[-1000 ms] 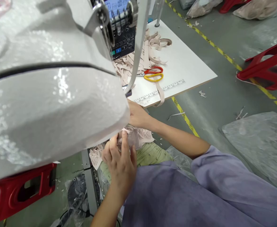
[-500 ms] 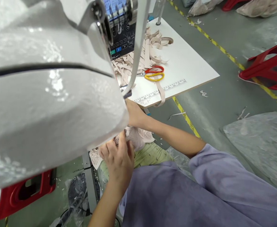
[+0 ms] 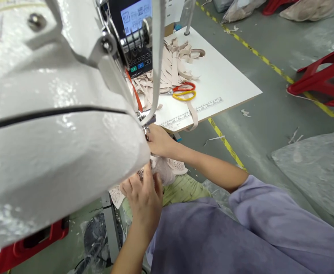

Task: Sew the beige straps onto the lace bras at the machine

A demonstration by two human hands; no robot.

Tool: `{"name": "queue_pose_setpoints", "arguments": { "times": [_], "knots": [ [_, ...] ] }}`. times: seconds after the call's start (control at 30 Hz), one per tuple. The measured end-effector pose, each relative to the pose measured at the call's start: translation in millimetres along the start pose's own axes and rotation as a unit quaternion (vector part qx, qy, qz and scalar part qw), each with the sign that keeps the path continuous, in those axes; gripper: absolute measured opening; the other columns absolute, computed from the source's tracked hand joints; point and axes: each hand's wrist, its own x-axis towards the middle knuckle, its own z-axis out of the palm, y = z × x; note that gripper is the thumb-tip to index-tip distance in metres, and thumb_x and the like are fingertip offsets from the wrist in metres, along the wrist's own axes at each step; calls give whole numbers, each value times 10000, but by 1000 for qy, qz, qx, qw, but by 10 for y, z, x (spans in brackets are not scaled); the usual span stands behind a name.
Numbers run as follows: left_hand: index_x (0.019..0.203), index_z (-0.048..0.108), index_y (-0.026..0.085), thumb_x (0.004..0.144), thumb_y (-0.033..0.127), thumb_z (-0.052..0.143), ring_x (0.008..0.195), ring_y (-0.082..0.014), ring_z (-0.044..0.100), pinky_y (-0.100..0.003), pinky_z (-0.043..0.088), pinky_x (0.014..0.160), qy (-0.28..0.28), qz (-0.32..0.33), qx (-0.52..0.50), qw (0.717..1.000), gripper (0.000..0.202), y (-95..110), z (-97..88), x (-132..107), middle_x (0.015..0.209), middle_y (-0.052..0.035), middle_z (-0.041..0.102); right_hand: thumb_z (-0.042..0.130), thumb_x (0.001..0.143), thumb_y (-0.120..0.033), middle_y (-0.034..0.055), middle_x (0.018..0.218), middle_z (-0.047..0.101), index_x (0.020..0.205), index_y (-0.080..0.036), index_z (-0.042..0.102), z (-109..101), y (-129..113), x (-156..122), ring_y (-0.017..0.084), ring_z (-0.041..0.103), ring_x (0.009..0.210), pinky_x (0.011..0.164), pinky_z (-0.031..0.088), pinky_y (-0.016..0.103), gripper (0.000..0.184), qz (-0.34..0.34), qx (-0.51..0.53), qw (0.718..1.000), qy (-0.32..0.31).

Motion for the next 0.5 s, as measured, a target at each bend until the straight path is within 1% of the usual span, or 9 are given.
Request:
{"name": "queue_pose_setpoints", "arguments": {
  "times": [0.2, 0.33, 0.5],
  "knots": [
    [1418, 554, 152, 922, 259, 623, 1259, -353, 490, -496, 373, 1065, -5, -3, -9, 1000, 512, -8, 1, -5, 1337, -225, 525, 506, 774, -150, 40, 902, 548, 802, -207, 430, -27, -31, 3, 173, 502, 819, 703, 402, 286, 99, 7, 7, 1000, -5],
    [1414, 559, 160, 917, 276, 632, 1238, -349, 499, -492, 376, 1061, 4, -3, -15, 1000, 515, -6, 18, 9, 1327, -219, 528, 511, 762, -114, 36, 880, 545, 815, -200, 462, -32, -24, -2, 180, 511, 851, 711, 416, 289, 112, 10, 8, 1000, -15],
    [1416, 541, 155, 905, 279, 649, 1250, -355, 496, -493, 368, 1060, 6, -2, -11, 1000, 538, -8, 10, -8, 1332, -224, 526, 556, 788, -96, 49, 964, 583, 816, -193, 501, -2, -14, 4, 183, 533, 890, 745, 434, 294, 115, 15, 19, 1000, -10]
  ]
}}
